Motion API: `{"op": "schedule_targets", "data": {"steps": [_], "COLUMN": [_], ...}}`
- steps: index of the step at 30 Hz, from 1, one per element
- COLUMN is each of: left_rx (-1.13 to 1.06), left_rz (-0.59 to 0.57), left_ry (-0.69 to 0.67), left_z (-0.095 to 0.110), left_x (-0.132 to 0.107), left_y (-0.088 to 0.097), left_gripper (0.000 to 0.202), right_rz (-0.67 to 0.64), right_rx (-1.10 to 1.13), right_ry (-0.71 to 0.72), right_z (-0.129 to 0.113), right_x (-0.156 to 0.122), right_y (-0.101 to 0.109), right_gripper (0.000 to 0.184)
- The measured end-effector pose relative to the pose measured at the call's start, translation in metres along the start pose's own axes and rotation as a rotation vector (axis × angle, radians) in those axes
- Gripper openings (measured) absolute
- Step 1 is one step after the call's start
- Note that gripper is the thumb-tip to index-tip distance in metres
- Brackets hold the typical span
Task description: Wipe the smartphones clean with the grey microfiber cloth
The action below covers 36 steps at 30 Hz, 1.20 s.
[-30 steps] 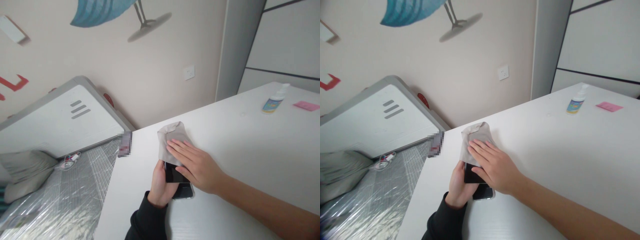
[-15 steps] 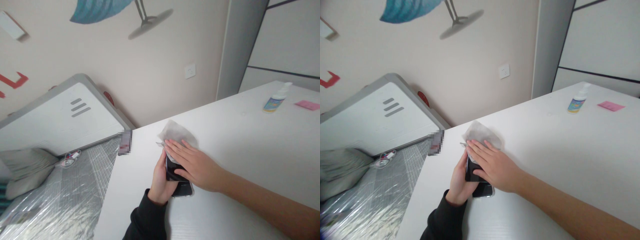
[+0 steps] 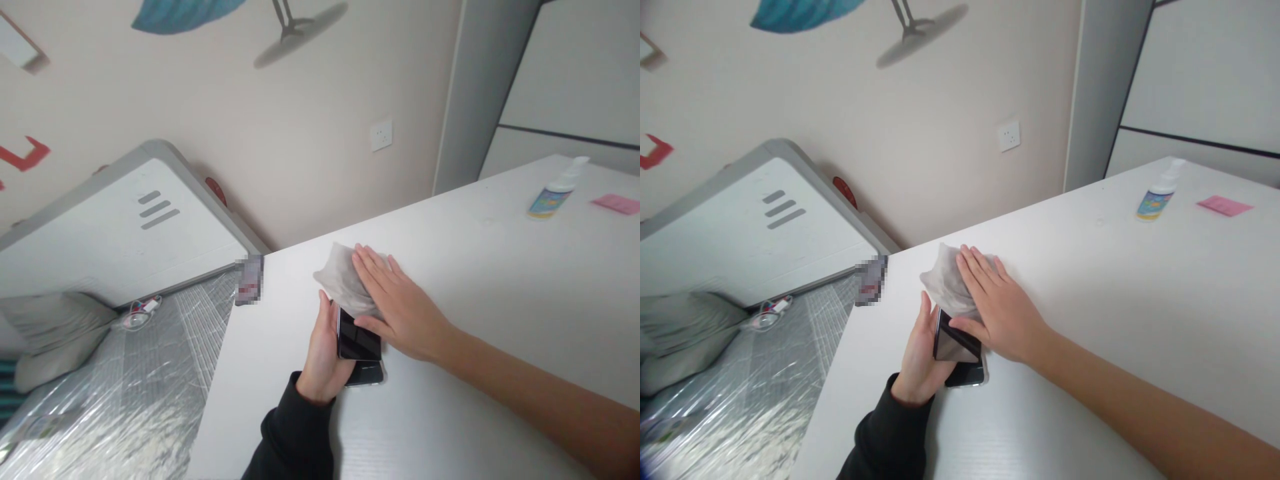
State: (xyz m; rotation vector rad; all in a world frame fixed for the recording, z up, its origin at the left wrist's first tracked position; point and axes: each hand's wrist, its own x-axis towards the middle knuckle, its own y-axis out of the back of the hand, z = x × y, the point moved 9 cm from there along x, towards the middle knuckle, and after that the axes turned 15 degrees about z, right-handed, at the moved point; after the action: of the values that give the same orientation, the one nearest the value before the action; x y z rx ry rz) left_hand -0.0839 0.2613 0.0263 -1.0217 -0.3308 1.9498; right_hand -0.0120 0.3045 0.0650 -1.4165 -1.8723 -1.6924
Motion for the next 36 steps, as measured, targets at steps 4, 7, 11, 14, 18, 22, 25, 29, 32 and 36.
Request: {"op": "schedule_targets", "data": {"steps": [4,7,11,14,18,22,25,29,32,36], "left_rx": [-0.073,-0.093,-0.082,-0.019,-0.1,-0.133,-0.157,-0.123,-0.014,0.172], "left_rz": [0.136,0.119,0.105,-0.011,0.013,0.08,0.045,0.029,-0.031,-0.128], "left_ry": [-0.018,0.022,-0.054,-0.026,0.019,0.02,-0.053,-0.092,-0.119,-0.106], "left_z": [0.016,0.021,0.019,0.003,0.003,0.02,0.03,0.018,0.005,-0.009], "left_x": [0.002,0.002,-0.001,-0.004,0.001,0.008,0.009,0.006,0.0,-0.009], "left_y": [0.014,0.014,0.01,-0.005,-0.002,0.01,0.01,0.006,-0.004,-0.016], "left_gripper": [0.065,0.081,0.06,0.056,0.065,0.077,0.072,0.06,0.052,0.052], "right_rz": [-0.082,-0.119,-0.075,-0.005,-0.048,-0.134,-0.13,-0.051,0.012,0.063], "right_rx": [0.102,0.145,0.037,-0.059,0.043,0.152,0.099,-0.04,-0.095,-0.004], "right_ry": [0.176,0.284,0.156,0.035,0.183,0.266,0.22,0.119,0.005,-0.145], "right_z": [-0.041,-0.063,-0.038,-0.016,-0.047,-0.075,-0.068,-0.044,-0.026,-0.006], "right_x": [-0.015,-0.022,-0.009,-0.003,-0.015,-0.029,-0.029,-0.023,-0.018,-0.01], "right_y": [-0.011,-0.014,-0.01,-0.003,-0.007,-0.014,-0.019,-0.019,-0.014,-0.004], "right_gripper": [0.115,0.117,0.113,0.119,0.134,0.129,0.128,0.127,0.124,0.112]}}
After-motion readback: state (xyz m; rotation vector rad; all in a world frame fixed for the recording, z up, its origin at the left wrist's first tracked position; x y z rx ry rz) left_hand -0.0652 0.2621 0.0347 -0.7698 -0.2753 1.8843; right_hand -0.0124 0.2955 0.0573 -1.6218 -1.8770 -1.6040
